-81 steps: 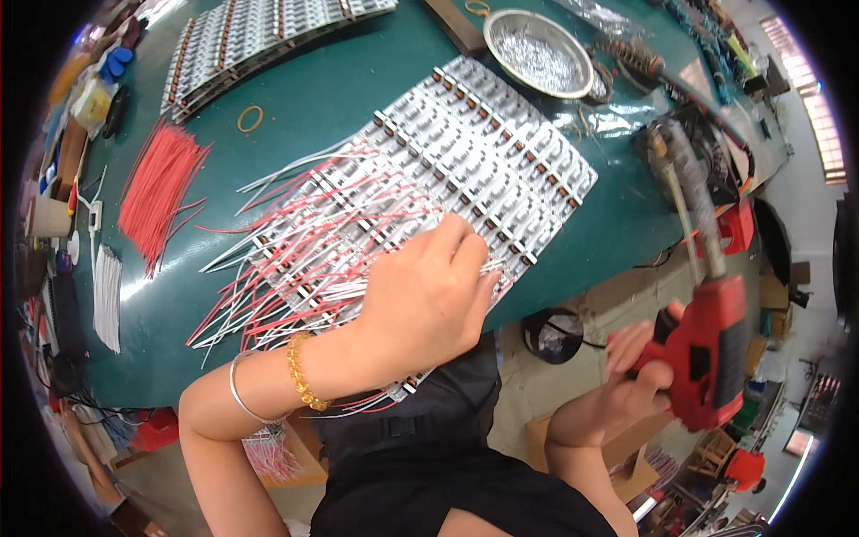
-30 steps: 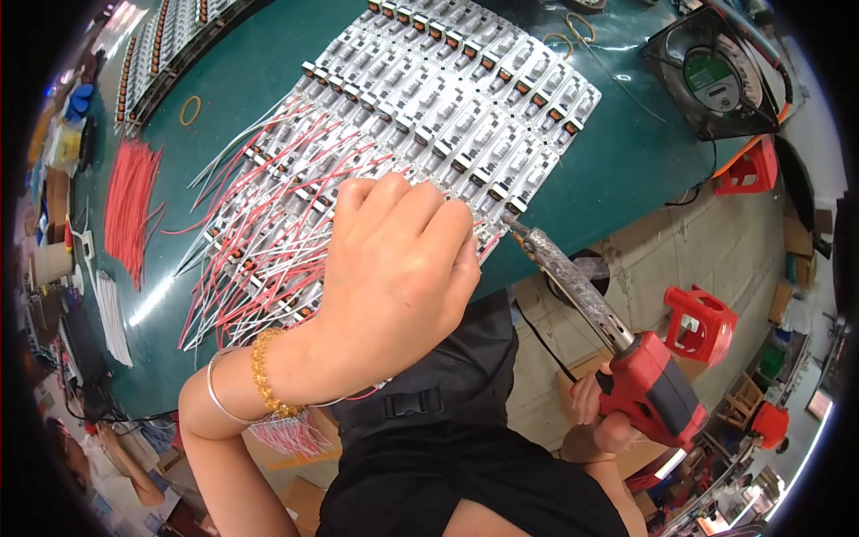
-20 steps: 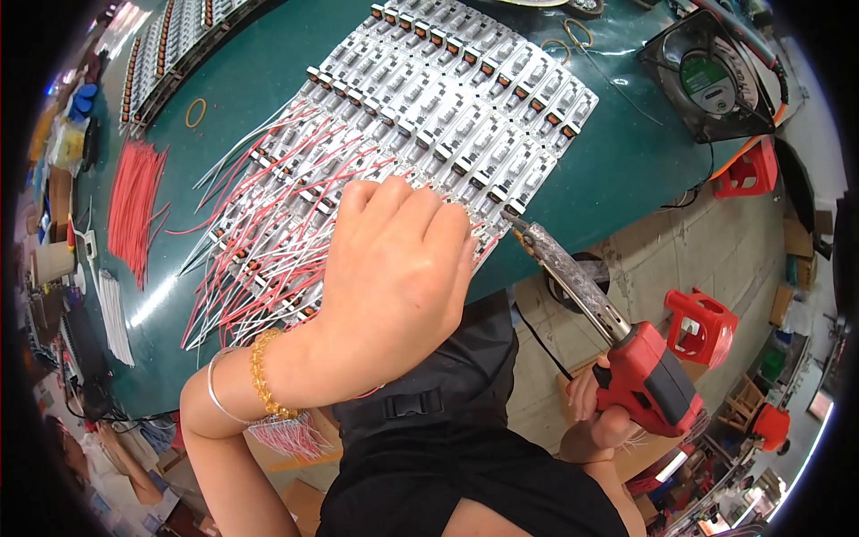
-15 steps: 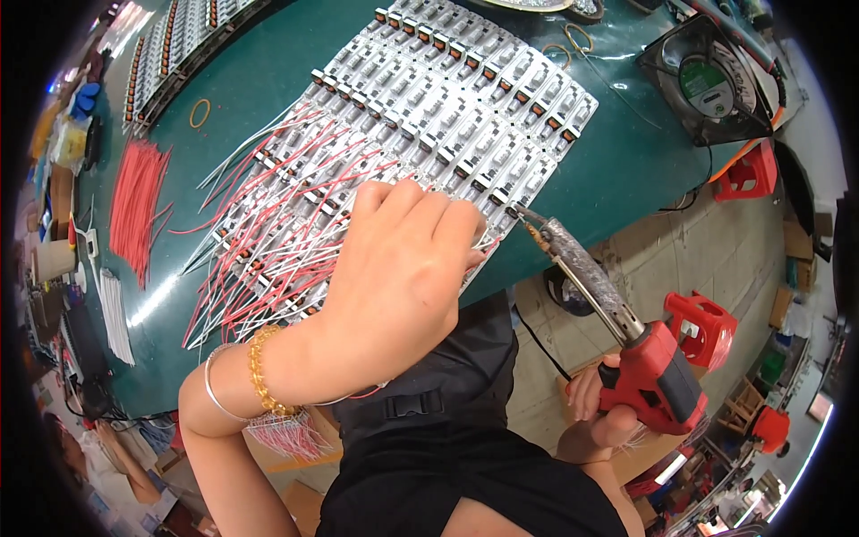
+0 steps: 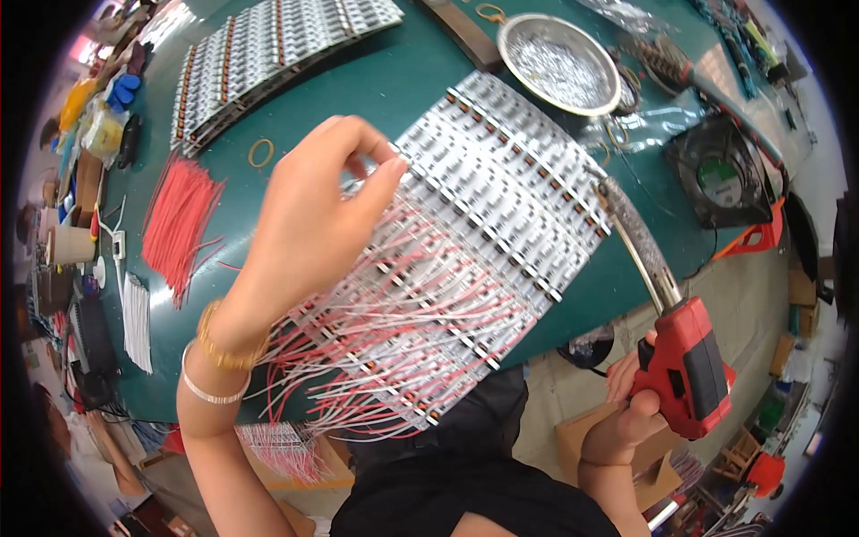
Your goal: The person attaches red and white wires to LED circuit boards arranged in a large tray. This is done by hand using a handheld soldering tool.
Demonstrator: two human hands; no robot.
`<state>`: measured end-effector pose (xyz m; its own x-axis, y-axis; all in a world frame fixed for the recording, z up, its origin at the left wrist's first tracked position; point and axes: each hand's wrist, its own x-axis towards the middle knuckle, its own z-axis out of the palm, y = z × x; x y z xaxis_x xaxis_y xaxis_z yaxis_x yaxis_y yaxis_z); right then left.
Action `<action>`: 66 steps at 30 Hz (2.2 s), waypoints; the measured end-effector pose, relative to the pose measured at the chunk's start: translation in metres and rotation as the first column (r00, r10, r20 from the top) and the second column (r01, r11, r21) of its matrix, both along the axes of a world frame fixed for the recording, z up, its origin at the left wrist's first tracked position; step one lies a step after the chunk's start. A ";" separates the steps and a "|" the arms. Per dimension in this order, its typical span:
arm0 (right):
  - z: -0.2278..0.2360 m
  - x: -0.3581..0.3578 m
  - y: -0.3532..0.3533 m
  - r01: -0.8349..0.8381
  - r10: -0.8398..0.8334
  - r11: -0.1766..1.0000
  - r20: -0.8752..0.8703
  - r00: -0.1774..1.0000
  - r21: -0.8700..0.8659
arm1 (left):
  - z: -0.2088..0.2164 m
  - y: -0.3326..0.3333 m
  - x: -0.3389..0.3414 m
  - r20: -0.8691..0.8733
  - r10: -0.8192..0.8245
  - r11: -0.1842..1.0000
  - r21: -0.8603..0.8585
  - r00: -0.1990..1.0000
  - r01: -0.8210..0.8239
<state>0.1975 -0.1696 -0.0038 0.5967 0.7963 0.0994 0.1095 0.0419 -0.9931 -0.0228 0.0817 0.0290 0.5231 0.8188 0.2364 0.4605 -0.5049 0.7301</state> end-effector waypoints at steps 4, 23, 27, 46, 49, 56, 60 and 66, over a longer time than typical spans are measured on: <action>0.005 0.000 0.047 0.078 -0.092 0.993 0.156 0.984 0.091 | -0.029 0.039 0.020 0.019 0.062 0.996 -0.065 0.998 -0.061; 0.009 0.028 0.119 -0.377 0.347 0.913 -0.185 0.919 -0.158 | -0.051 0.064 0.036 -0.038 0.099 0.990 -0.094 0.994 -0.103; 0.008 0.030 0.123 -0.357 0.324 0.912 -0.178 0.929 -0.204 | -0.049 0.061 0.038 -0.045 0.109 0.990 -0.089 0.993 -0.113; 0.017 0.043 0.126 -0.299 0.300 0.951 0.007 0.954 0.081 | -0.053 0.060 0.036 -0.023 0.115 0.992 -0.039 0.993 -0.116; 0.014 0.048 0.123 -0.307 0.317 0.945 -0.089 0.944 0.109 | -0.050 0.059 0.036 -0.023 0.100 0.994 -0.036 0.995 -0.101; 0.007 0.045 0.119 -0.339 0.363 0.930 -0.232 0.902 0.141 | -0.041 0.035 0.001 -0.172 0.062 0.996 -0.046 0.983 -0.071; -0.003 0.031 0.106 -0.436 0.467 0.884 -0.321 0.824 0.167 | -0.035 0.013 -0.022 -0.256 0.075 0.995 -0.049 0.964 -0.090; -0.008 0.088 0.134 -0.616 0.663 0.749 -0.283 0.693 0.244 | -0.020 -0.005 -0.003 -0.134 0.194 0.981 0.048 0.972 -0.189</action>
